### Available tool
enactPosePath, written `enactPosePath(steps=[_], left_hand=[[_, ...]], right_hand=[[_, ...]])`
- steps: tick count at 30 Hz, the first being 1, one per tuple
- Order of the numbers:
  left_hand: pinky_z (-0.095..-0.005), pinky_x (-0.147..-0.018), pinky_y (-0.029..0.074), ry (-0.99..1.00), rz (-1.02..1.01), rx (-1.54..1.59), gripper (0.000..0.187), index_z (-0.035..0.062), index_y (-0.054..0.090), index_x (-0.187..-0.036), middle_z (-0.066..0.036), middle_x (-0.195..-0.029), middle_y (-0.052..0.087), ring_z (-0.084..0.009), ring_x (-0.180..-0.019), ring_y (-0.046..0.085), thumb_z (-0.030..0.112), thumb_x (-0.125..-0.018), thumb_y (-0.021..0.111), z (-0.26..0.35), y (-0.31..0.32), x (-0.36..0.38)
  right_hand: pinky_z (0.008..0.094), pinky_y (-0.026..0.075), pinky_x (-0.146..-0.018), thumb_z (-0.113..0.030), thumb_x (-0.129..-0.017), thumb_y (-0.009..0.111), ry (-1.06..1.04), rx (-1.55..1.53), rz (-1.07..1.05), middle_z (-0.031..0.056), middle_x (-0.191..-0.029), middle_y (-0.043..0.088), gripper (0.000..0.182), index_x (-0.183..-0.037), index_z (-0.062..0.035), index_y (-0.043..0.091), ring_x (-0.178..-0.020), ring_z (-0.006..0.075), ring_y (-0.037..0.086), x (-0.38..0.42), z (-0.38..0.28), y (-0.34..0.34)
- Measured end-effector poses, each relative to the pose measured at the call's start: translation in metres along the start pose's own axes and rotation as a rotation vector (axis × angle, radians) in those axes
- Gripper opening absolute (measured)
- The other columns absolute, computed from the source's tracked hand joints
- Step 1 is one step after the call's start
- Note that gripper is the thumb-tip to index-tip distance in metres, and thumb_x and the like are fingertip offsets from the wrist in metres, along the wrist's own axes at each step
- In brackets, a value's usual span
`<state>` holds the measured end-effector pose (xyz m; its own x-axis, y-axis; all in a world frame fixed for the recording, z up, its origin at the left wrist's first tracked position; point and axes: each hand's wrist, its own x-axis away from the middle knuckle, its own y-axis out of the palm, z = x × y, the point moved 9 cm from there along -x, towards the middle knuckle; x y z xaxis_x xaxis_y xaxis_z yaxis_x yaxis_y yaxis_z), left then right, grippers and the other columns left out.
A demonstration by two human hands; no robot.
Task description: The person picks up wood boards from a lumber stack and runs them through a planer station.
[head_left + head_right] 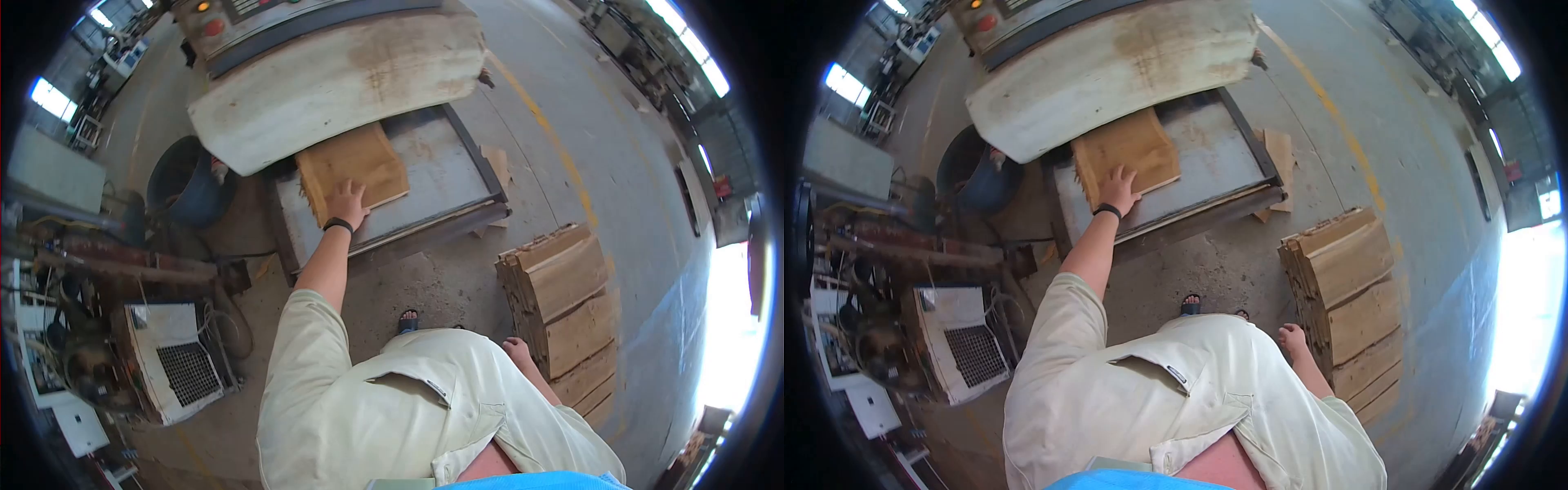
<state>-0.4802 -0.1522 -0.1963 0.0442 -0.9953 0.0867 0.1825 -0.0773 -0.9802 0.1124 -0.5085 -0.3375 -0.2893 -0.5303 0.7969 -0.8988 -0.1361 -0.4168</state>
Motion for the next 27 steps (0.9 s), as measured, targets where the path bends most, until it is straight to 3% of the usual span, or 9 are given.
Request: enactPosePath(steps=[5,11,14,17,20,23,27], left_hand=[[-0.0627,-0.105,0.031,0.001,-0.009,-0.052,0.068,0.025,0.047,-0.138,-0.008,-0.147,0.035,-0.0359,-0.133,0.035,0.037,-0.076,0.075,0.002,-0.003,-0.001],[-0.0529,-0.106,0.037,0.013,0.006,-0.143,0.059,0.0183,0.046,-0.138,-0.008,-0.145,0.038,-0.0329,-0.133,0.038,0.029,-0.085,0.068,0.016,-0.004,0.004],[-0.0481,-0.103,0.041,0.039,0.03,-0.162,0.053,0.0163,0.048,-0.136,-0.009,-0.143,0.041,-0.0325,-0.131,0.041,0.024,-0.086,0.066,0.013,0.002,0.006],[-0.0437,-0.1,0.044,0.066,0.084,-0.158,0.053,0.0123,0.051,-0.133,-0.011,-0.14,0.043,-0.0322,-0.125,0.044,0.019,-0.084,0.068,0.017,-0.001,0.01],[-0.0424,-0.099,0.044,0.057,0.073,-0.152,0.053,0.0107,0.052,-0.132,-0.012,-0.138,0.044,-0.0319,-0.124,0.045,0.017,-0.082,0.069,0.018,-0.002,0.011],[-0.0432,-0.099,0.044,0.037,0.039,-0.145,0.053,0.0112,0.053,-0.132,-0.012,-0.138,0.044,-0.032,-0.125,0.044,0.018,-0.082,0.069,0.02,-0.005,0.004],[-0.0476,-0.102,0.042,-0.015,0.013,-0.17,0.051,0.016,0.051,-0.134,-0.009,-0.141,0.043,-0.0315,-0.129,0.042,0.02,-0.085,0.066,0.02,-0.002,-0.001]], right_hand=[[0.0293,0.052,-0.063,-0.014,-0.086,0.065,0.05,-0.173,-0.002,0.0102,-0.098,0.065,0.041,-0.124,0.0003,0.056,-0.074,0.0169,0.063,-0.015,0.058,0.013],[0.029,0.052,-0.062,-0.011,-0.086,0.064,0.129,0.023,0.055,0.0101,-0.092,0.066,0.04,-0.123,0.0,0.056,-0.07,0.0153,0.061,0.044,0.069,0.022],[0.034,0.055,-0.071,-0.016,-0.083,0.067,0.166,0.064,0.043,0.0144,-0.096,0.069,0.039,-0.119,-0.0003,0.061,-0.078,0.0222,0.066,0.064,0.079,0.033],[0.0376,0.053,-0.084,-0.023,-0.079,0.069,0.069,0.262,0.067,0.0187,-0.103,0.069,0.04,-0.112,0.0003,0.066,-0.093,0.0299,0.067,0.029,0.138,0.043],[0.0376,0.049,-0.094,-0.028,-0.077,0.07,0.068,0.211,0.015,0.0216,-0.114,0.066,0.041,-0.105,0.0015,0.069,-0.107,0.0337,0.063,0.021,0.135,0.047],[0.0373,0.054,-0.081,-0.023,-0.079,0.069,0.01,0.253,0.057,0.0183,-0.104,0.069,0.04,-0.111,0.0013,0.066,-0.091,0.0296,0.067,0.008,0.108,0.043],[0.0318,0.052,-0.061,-0.016,-0.081,0.069,0.082,-0.034,0.022,0.0118,-0.092,0.067,0.042,-0.119,0.0003,0.06,-0.071,0.0194,0.063,0.003,0.036,0.033]])
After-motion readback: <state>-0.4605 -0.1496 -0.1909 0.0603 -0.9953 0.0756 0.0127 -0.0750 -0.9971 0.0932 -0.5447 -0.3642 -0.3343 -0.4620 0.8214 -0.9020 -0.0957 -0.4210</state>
